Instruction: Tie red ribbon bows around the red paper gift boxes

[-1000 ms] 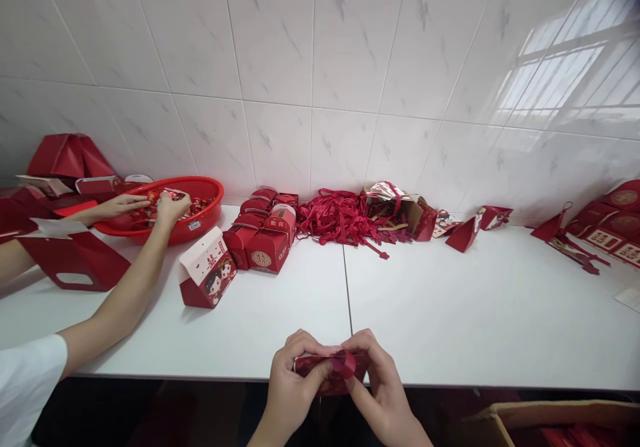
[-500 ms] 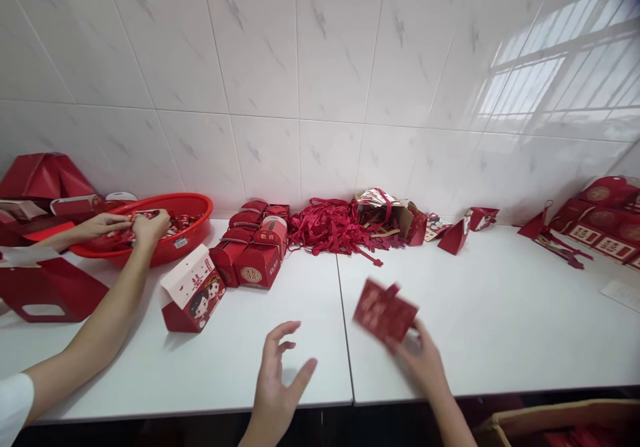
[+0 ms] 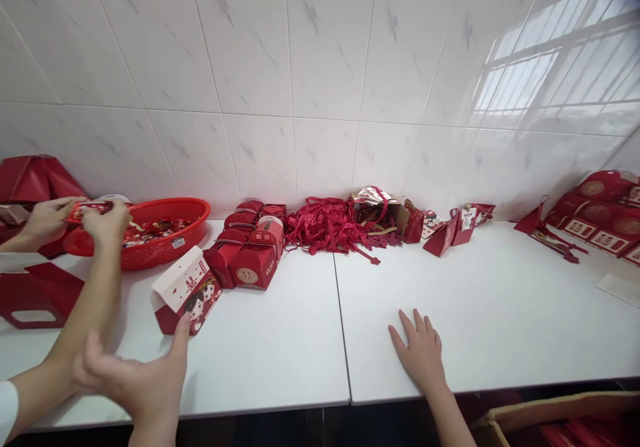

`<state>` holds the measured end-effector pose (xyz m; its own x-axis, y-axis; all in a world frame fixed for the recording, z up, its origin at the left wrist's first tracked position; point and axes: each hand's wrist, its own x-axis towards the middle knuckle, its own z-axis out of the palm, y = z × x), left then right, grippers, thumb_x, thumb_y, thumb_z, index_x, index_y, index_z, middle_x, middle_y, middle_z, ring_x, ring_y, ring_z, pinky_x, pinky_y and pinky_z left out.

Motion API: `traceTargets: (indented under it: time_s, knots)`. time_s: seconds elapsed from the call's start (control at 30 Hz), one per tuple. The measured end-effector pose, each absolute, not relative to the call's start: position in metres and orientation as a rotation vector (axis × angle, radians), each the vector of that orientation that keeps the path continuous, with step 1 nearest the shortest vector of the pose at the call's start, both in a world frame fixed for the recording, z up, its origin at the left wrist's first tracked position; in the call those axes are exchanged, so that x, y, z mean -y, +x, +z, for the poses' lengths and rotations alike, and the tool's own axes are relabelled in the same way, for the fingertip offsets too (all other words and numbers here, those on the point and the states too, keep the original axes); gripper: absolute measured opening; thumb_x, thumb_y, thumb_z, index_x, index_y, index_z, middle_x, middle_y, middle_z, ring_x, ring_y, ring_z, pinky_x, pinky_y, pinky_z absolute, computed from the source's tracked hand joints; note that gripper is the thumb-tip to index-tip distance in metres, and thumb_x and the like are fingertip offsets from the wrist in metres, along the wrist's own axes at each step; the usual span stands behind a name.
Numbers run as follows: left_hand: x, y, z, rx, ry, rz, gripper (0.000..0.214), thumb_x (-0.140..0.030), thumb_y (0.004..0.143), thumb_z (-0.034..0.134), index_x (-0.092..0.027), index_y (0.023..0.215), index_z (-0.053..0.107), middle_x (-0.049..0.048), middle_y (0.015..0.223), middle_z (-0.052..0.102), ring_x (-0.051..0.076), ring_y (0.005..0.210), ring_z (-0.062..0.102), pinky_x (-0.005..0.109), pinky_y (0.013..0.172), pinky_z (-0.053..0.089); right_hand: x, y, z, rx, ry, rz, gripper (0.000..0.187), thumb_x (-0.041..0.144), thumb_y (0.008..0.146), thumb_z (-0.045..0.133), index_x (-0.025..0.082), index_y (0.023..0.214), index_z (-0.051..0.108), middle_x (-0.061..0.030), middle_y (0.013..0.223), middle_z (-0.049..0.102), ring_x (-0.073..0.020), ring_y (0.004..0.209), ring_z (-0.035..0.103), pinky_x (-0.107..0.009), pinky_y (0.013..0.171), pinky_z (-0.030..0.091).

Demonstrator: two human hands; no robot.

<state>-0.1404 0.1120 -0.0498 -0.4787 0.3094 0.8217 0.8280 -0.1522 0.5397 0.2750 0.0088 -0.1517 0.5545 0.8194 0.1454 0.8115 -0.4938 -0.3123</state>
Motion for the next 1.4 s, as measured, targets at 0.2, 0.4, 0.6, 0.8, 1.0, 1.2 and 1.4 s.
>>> traceTargets:
  time_s: [0.2, 0.4, 0.6, 0.8, 1.0, 1.2, 1.4]
  knots:
    - [-0.149, -0.152, -0.041, 2.163, -1.409, -1.792, 0.085, -0.043, 0.057, 0.079, -0.016, 0.129, 0.042, 0.0138, 0.124, 0.058, 0.038, 0.115, 0.052, 0.057, 0.098, 0.037, -0.008, 0.275, -0.152, 1.349, -2.419, 0.014, 0.058, 0.053, 0.087, 0.037, 0.021, 0.134, 0.048, -0.0148, 0.146, 0.033, -0.0372, 0.136, 0.022, -0.051, 0.107, 0.022]
    - [-0.144, -0.141, -0.064, 2.182, -1.443, -1.891, 0.033, -0.039, 0.074, 0.059, -0.016, 0.098, 0.063, 0.0075, 0.091, 0.069, 0.026, 0.086, 0.064, 0.041, 0.081, 0.050, -0.007, 0.280, -0.156, 1.302, -2.311, 0.049, 0.057, 0.052, 0.083, 0.044, 0.019, 0.129, 0.054, -0.0158, 0.144, 0.037, -0.0402, 0.135, 0.022, -0.056, 0.106, 0.022]
    - [-0.080, -0.091, -0.078, 2.151, -1.714, -1.952, 0.034, -0.048, 0.071, 0.057, -0.017, 0.084, 0.065, 0.0068, 0.081, 0.068, 0.022, 0.074, 0.061, 0.032, 0.067, 0.051, -0.003, 0.261, -0.143, 1.102, -1.701, 0.320, 0.045, 0.045, 0.084, 0.051, 0.020, 0.121, 0.054, -0.0142, 0.128, 0.054, -0.0336, 0.120, 0.049, -0.057, 0.100, 0.037]
    - [-0.034, -0.036, -0.093, 1.732, -2.211, -2.016, 0.017, -0.032, 0.079, 0.059, -0.017, 0.085, 0.065, 0.0082, 0.089, 0.069, 0.021, 0.082, 0.065, 0.029, 0.074, 0.054, -0.003, 0.193, -0.089, 1.367, -1.161, 0.484, 0.068, 0.029, 0.088, 0.052, 0.028, 0.145, 0.015, -0.0109, 0.145, 0.036, -0.0258, 0.133, 0.035, -0.052, 0.107, 0.032]
    - [-0.028, -0.014, -0.099, 1.683, -2.323, -2.041, 0.018, -0.027, 0.085, 0.054, -0.020, 0.100, 0.059, 0.0083, 0.094, 0.066, 0.019, 0.084, 0.064, 0.028, 0.073, 0.053, -0.020, 0.178, -0.069, 1.502, -1.024, 0.315, 0.052, 0.017, 0.087, 0.054, 0.030, 0.134, 0.035, -0.0086, 0.122, 0.056, -0.0183, 0.094, 0.060, -0.040, 0.088, 0.049]
    - [-0.022, -0.008, -0.100, 1.767, -2.258, -2.254, 0.048, -0.028, 0.084, 0.056, -0.021, 0.129, 0.039, 0.0078, 0.095, 0.063, 0.020, 0.091, 0.062, 0.033, 0.082, 0.049, -0.018, 0.184, -0.057, 1.598, -1.093, 0.344, 0.028, 0.021, 0.087, 0.052, 0.024, 0.115, 0.051, -0.0071, 0.099, 0.059, -0.0185, 0.083, 0.056, -0.033, 0.072, 0.050]
    - [-0.026, -0.010, -0.096, 1.815, -2.413, -2.328, 0.051, -0.033, 0.083, 0.057, -0.024, 0.132, 0.042, 0.0084, 0.106, 0.058, 0.021, 0.096, 0.058, 0.032, 0.086, 0.047, -0.021, 0.179, -0.065, 1.539, -1.160, 0.482, 0.014, 0.030, 0.089, 0.049, 0.022, 0.087, 0.060, -0.0070, 0.095, 0.061, -0.0217, 0.092, 0.057, -0.036, 0.081, 0.046]
